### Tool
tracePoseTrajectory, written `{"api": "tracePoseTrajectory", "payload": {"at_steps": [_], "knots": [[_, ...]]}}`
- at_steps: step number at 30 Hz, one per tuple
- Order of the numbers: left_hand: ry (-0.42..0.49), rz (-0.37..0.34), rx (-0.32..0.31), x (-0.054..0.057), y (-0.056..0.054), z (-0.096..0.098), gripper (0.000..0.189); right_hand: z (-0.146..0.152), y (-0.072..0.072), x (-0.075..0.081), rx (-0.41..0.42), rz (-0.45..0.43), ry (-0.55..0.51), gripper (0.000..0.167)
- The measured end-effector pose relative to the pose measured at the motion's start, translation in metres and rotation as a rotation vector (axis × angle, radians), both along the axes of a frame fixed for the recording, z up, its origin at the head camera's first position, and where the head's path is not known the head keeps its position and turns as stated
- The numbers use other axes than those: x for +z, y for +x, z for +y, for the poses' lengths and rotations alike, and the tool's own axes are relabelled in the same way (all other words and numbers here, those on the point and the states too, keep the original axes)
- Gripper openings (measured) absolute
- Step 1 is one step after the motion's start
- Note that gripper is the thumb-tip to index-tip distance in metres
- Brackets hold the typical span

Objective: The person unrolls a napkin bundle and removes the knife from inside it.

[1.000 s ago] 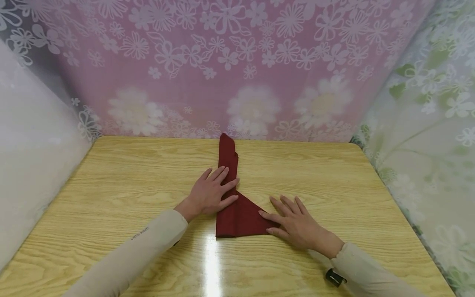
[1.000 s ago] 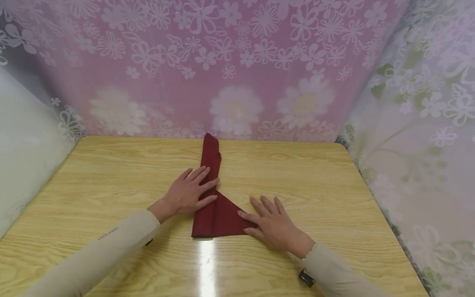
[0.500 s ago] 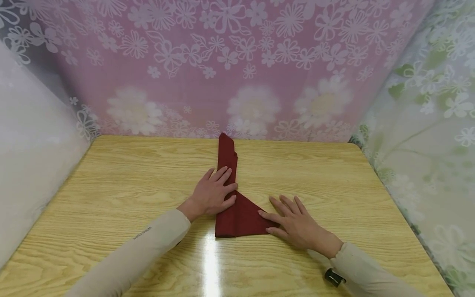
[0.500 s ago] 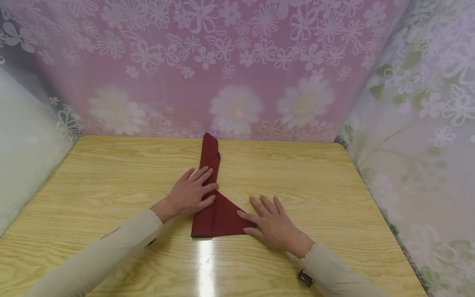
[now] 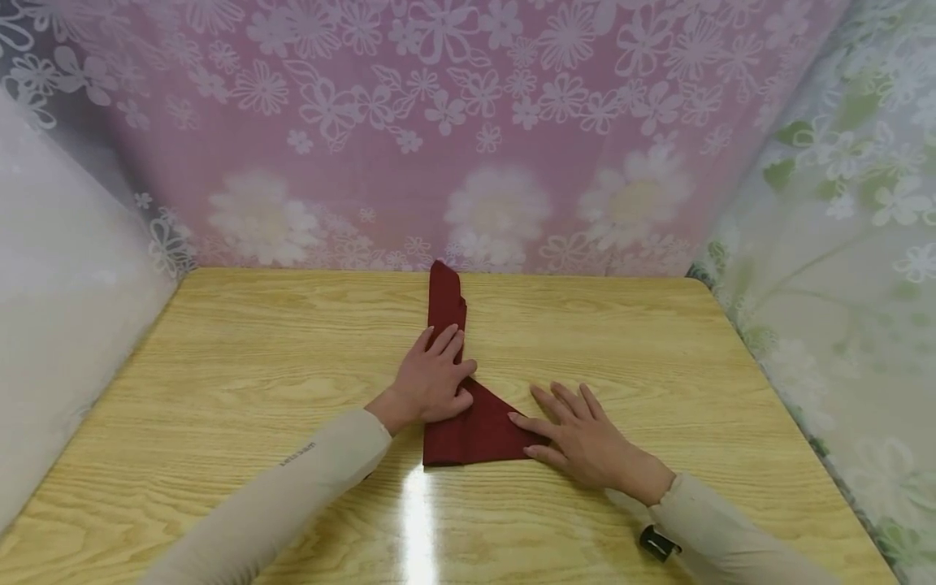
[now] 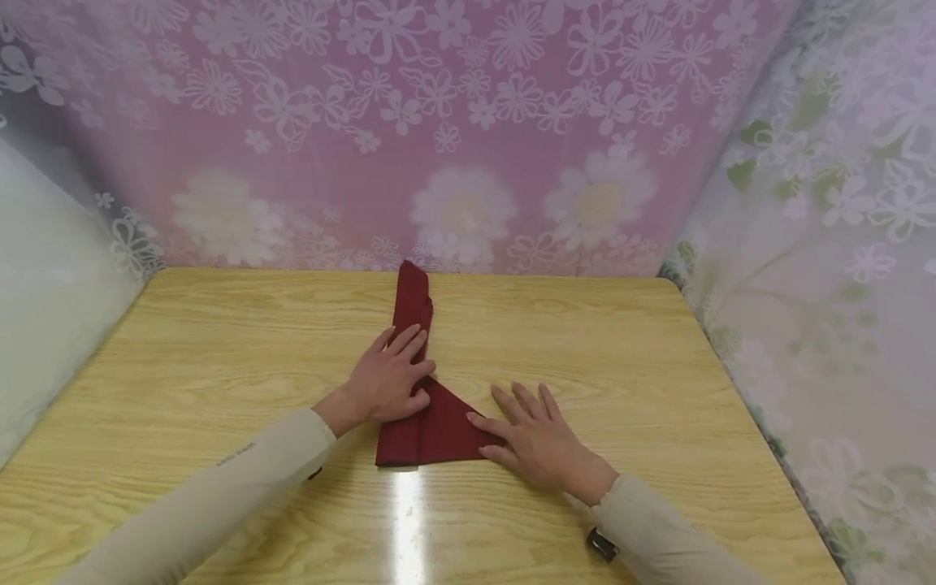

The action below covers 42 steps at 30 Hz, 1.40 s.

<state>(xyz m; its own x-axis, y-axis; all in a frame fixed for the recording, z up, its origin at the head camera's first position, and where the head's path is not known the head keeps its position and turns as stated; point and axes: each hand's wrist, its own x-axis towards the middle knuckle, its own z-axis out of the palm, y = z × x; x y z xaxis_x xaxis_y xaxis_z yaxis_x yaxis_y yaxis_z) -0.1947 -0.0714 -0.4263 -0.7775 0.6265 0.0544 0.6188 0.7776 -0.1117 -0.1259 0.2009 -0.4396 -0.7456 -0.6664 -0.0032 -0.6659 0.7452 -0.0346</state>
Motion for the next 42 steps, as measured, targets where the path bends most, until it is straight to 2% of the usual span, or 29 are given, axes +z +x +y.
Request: {"api": "tracePoseTrajectory", "payload": {"at_steps": [7, 18, 28, 32, 38, 42], "knots": [[0.018, 0.025, 0.009, -0.002, 0.001, 0.001, 0.033, -0.001, -0.001, 0.001, -0.009, -0.009, 0.015, 0.048], [0.054, 0.052, 0.024, -0.002, 0.005, -0.003, 0.033, 0.0, 0.001, 0.0, 0.02, 0.024, -0.074, 0.045], [0.044, 0.094, 0.075, -0.002, 0.006, -0.005, 0.032, -0.003, 0.003, 0.004, -0.031, -0.047, -0.005, 0.048], [0.063, 0.079, 0.096, 0.001, 0.007, -0.009, 0.033, -0.002, 0.003, 0.004, -0.035, -0.048, -0.005, 0.048], [0.143, 0.021, 0.112, 0.008, 0.009, -0.021, 0.013, -0.002, 0.003, 0.004, -0.035, -0.049, -0.027, 0.048], [0.181, 0.017, 0.106, 0.008, 0.011, -0.03, 0.011, -0.001, 0.004, 0.003, -0.034, -0.057, -0.033, 0.048]]}}
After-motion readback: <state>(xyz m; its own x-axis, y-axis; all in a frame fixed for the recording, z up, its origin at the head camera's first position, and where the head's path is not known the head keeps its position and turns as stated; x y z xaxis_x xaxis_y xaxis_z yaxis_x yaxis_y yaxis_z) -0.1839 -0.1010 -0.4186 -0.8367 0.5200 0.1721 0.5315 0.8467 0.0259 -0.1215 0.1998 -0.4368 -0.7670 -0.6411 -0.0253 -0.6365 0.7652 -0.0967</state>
